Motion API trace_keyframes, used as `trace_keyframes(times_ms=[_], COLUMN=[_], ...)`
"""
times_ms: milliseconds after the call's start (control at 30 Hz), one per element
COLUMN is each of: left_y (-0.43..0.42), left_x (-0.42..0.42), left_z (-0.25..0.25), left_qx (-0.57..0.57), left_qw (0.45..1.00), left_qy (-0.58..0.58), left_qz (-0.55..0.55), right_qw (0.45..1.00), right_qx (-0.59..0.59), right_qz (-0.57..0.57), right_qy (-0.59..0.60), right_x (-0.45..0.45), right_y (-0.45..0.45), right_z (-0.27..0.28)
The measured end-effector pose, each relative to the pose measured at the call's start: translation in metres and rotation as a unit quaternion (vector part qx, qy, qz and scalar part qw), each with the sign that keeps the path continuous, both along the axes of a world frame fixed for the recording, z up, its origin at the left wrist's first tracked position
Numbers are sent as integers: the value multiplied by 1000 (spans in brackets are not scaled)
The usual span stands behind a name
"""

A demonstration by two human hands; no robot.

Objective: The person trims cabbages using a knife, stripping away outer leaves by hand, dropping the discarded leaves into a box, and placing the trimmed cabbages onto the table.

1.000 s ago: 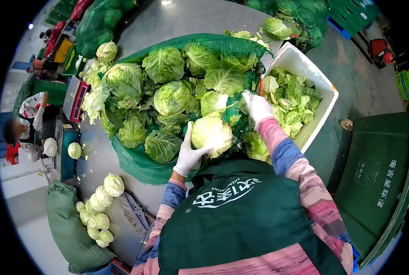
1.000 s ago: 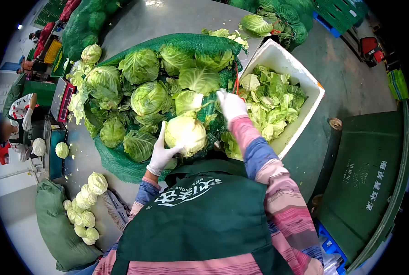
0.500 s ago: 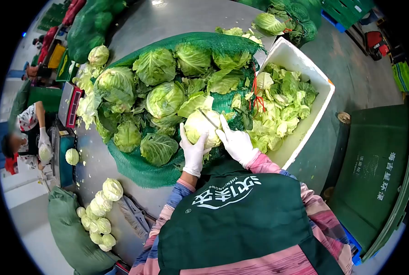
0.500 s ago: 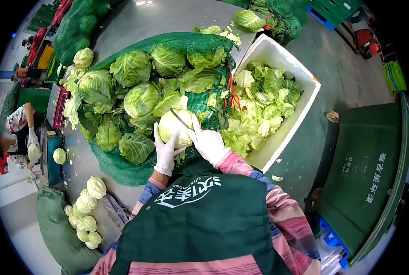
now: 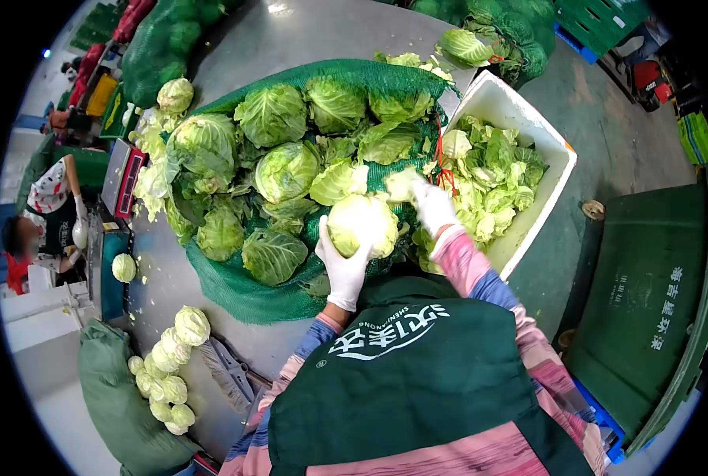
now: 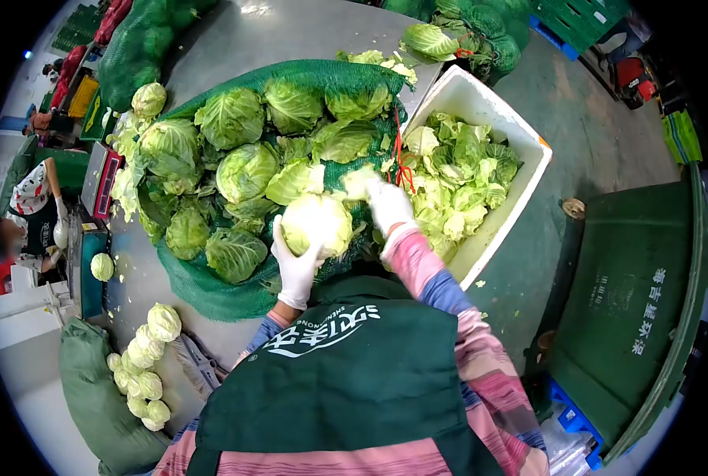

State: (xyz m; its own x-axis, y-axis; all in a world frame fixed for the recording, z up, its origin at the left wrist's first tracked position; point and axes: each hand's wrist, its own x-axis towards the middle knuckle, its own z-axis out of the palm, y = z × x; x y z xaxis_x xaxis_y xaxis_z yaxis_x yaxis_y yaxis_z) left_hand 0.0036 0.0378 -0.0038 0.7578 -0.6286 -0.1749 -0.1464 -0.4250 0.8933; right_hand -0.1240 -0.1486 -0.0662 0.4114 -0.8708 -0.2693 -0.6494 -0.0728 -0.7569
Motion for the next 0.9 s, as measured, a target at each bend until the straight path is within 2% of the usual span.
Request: trace_keyframes(times_ms=[33,67,100,167,233,300,333,367,467,567,833,900], left_y=[2,6,5,2,-2,-7,-9,-11,-11,-10,-17,-5], left_x=[3,8,11,18,29,36,40,43,47,49,43,37], left_z=[-1,-1,10,31,32,37,41,43,41,39,46,23], left_qx=[-1,-27,-48,-83,-70,-41,-29,-17,-13,-10,-16,-24], left_qw=[1000,998,991,955,956,963,960,956,957,958,959,987], left_qy=[-4,46,127,284,283,266,278,288,285,280,281,131], left_qz=[-3,-15,-6,32,17,3,-27,-57,-49,-56,-23,-91], right_qw=[995,992,994,982,994,967,957,944,917,906,945,989], right_qx=[15,85,-49,-131,-58,-186,-166,-219,-219,-219,-167,-14], right_qz=[-92,-82,-82,-27,36,170,228,246,332,358,276,131], right_qy=[-33,53,55,137,89,37,63,12,37,51,58,61], right_x=[-10,-29,-46,-65,-40,-19,-9,-2,12,21,39,46], right_y=[-4,-23,-28,-38,-10,20,29,36,39,35,37,17], right_z=[10,23,30,23,85,60,78,63,78,77,87,72])
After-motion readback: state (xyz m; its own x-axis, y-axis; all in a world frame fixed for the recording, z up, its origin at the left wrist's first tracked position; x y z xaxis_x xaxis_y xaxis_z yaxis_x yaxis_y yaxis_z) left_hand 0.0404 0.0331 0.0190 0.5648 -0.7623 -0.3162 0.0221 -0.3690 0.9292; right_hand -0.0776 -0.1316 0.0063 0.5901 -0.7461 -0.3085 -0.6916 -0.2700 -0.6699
